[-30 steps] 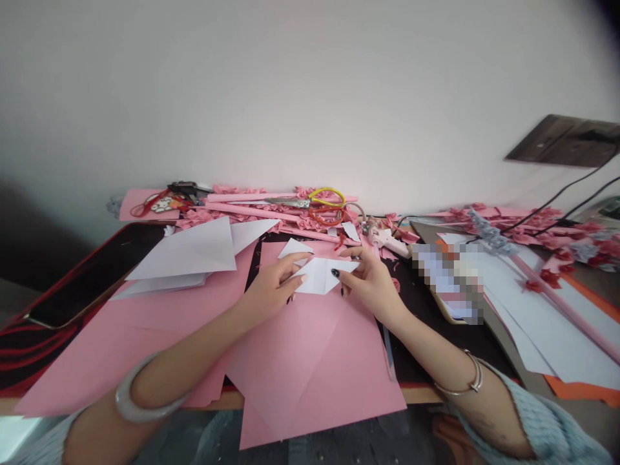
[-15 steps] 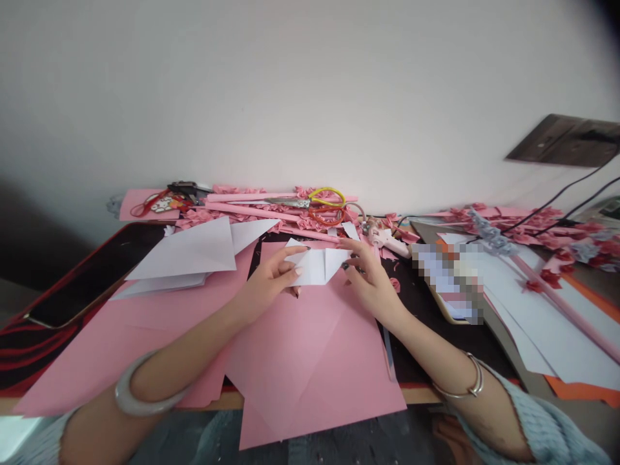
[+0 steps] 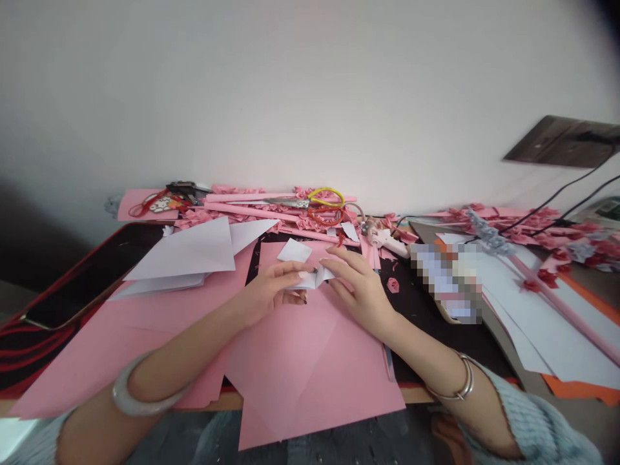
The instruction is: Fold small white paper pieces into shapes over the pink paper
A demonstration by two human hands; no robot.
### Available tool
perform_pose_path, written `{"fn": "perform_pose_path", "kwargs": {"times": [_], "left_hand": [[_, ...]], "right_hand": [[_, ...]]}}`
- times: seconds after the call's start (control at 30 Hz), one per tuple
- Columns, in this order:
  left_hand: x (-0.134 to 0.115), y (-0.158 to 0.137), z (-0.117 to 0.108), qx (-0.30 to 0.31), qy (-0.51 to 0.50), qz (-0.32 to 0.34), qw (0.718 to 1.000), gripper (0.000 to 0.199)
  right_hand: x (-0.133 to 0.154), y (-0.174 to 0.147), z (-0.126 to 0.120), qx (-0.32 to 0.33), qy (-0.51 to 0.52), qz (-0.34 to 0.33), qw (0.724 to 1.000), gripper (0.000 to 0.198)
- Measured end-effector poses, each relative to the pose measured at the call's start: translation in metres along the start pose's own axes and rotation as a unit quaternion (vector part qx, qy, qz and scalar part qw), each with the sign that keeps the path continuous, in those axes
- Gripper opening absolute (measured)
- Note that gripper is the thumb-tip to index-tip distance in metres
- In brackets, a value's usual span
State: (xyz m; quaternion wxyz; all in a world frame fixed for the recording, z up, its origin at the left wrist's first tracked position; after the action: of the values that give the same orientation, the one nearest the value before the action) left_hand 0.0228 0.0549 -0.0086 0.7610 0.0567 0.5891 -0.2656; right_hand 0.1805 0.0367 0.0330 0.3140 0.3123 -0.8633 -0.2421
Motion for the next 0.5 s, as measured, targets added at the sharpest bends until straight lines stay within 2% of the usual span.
{"fn": "perform_pose_path", "kwargs": {"times": [0.1,0.17,0.23,0.3,0.37,0.4,0.43,0.5], "left_hand": [[0.0,0.001,0.002,0.034,-0.038,-0.004,0.999,0.035],[-0.002,0.001,0.001,0.04,-0.019,0.015,0.999,0.042],[-0.006,0.0,-0.003,0.002,0.063,0.058,0.996,0.041],[-0.012,-0.002,-0.007,-0.055,0.157,0.097,0.981,0.033],[-0.016,-0.005,-0.01,-0.098,0.227,0.108,0.963,0.027],[-0.016,-0.006,-0.01,-0.11,0.253,0.105,0.956,0.025],[-0.017,-0.006,-0.009,-0.117,0.279,0.102,0.948,0.025],[-0.017,-0.007,-0.007,-0.119,0.327,0.105,0.932,0.025]], "right_hand": [[-0.001,0.002,-0.004,0.003,0.044,0.022,0.999,0.025],[-0.006,0.003,-0.004,0.019,0.081,0.083,0.993,0.021],[-0.013,0.001,-0.001,0.05,0.144,0.161,0.975,0.018],[-0.017,-0.002,0.005,0.09,0.233,0.228,0.941,0.015],[-0.019,-0.004,0.01,0.125,0.296,0.27,0.908,0.015],[-0.019,-0.005,0.012,0.139,0.301,0.28,0.901,0.016],[-0.019,-0.005,0.014,0.148,0.286,0.281,0.904,0.014],[-0.017,-0.003,0.014,0.161,0.205,0.26,0.93,0.009]]}}
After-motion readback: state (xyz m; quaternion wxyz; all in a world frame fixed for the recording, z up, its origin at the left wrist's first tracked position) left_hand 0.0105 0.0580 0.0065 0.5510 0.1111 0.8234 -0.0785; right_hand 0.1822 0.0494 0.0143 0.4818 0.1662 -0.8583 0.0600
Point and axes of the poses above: each hand's wrist, its own y-axis towards the middle knuckle, its own z-axis out of the palm, x = y × z, the point moved 5 cm from there along y, towards the middle knuckle, and after that the axes turned 2 degrees about -x, right-handed, at the moved point
